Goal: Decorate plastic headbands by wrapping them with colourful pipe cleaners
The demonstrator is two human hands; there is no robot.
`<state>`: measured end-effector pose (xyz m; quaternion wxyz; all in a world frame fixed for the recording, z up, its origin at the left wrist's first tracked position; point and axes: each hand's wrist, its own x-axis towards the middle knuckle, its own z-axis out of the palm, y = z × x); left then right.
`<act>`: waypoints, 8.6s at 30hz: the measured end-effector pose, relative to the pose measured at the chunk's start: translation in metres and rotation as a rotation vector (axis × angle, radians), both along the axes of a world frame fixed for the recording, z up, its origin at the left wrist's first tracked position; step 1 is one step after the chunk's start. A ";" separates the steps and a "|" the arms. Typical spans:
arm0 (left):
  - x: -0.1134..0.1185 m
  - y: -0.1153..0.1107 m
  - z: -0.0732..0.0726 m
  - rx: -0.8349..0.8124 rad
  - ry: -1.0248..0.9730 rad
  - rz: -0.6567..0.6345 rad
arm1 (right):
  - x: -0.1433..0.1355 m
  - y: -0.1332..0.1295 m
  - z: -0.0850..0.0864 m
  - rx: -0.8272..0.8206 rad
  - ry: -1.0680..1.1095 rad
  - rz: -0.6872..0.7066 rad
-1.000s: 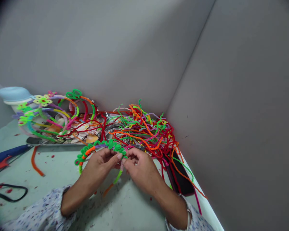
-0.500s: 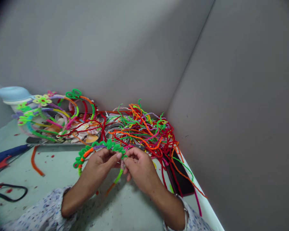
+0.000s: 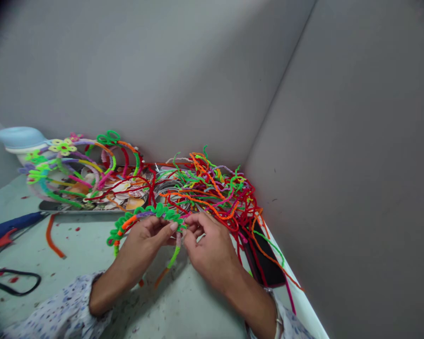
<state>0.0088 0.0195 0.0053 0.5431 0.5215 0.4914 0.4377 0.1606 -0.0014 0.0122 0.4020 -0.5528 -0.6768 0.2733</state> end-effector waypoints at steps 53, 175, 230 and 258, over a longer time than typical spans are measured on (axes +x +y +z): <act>0.000 0.002 0.006 -0.077 -0.063 -0.004 | 0.013 0.000 0.008 0.270 -0.319 0.092; -0.022 0.007 0.020 0.160 0.180 -0.368 | 0.023 0.007 0.007 -0.166 0.188 0.251; -0.016 0.002 0.021 0.180 0.187 -0.272 | -0.006 -0.015 -0.004 0.289 -0.315 -0.100; -0.019 0.005 0.015 0.179 0.182 -0.278 | -0.006 -0.014 -0.008 0.312 -0.285 -0.078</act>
